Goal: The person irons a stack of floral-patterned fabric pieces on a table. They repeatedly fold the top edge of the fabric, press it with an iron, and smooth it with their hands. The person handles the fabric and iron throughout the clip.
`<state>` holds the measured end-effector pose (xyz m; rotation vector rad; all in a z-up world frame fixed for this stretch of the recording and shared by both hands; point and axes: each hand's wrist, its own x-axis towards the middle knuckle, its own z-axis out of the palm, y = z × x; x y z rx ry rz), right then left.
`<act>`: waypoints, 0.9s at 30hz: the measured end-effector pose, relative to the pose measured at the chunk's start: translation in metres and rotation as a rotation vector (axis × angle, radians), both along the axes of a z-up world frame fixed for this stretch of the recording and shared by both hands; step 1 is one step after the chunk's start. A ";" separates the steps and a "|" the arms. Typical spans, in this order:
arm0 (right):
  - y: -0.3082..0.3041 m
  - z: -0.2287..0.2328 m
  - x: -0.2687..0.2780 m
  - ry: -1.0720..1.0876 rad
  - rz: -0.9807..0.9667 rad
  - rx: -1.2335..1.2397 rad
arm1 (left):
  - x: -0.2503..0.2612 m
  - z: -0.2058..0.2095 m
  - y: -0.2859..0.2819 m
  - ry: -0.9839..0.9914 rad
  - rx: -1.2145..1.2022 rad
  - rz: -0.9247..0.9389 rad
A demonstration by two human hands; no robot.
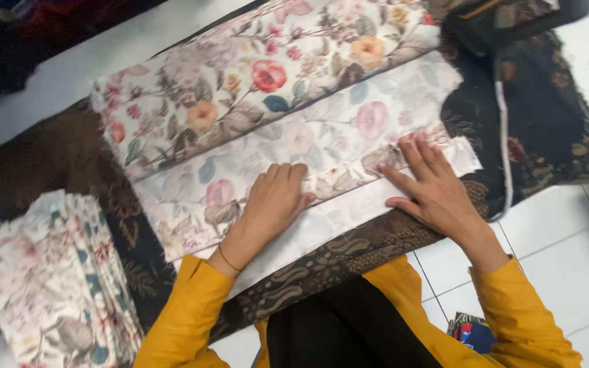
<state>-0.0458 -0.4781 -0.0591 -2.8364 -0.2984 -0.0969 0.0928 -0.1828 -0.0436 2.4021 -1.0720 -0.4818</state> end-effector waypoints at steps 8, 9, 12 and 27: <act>0.008 0.000 -0.005 0.004 -0.039 0.017 | 0.019 0.007 0.082 0.286 0.209 -0.094; 0.010 0.000 -0.005 -0.015 -0.026 0.024 | 0.018 0.009 0.096 0.289 0.245 -0.063; 0.011 -0.002 -0.006 -0.044 -0.013 0.044 | 0.017 0.014 0.134 0.311 0.324 0.010; -0.040 -0.076 -0.034 -0.051 0.006 -0.264 | 0.020 -0.002 0.242 0.489 0.260 0.196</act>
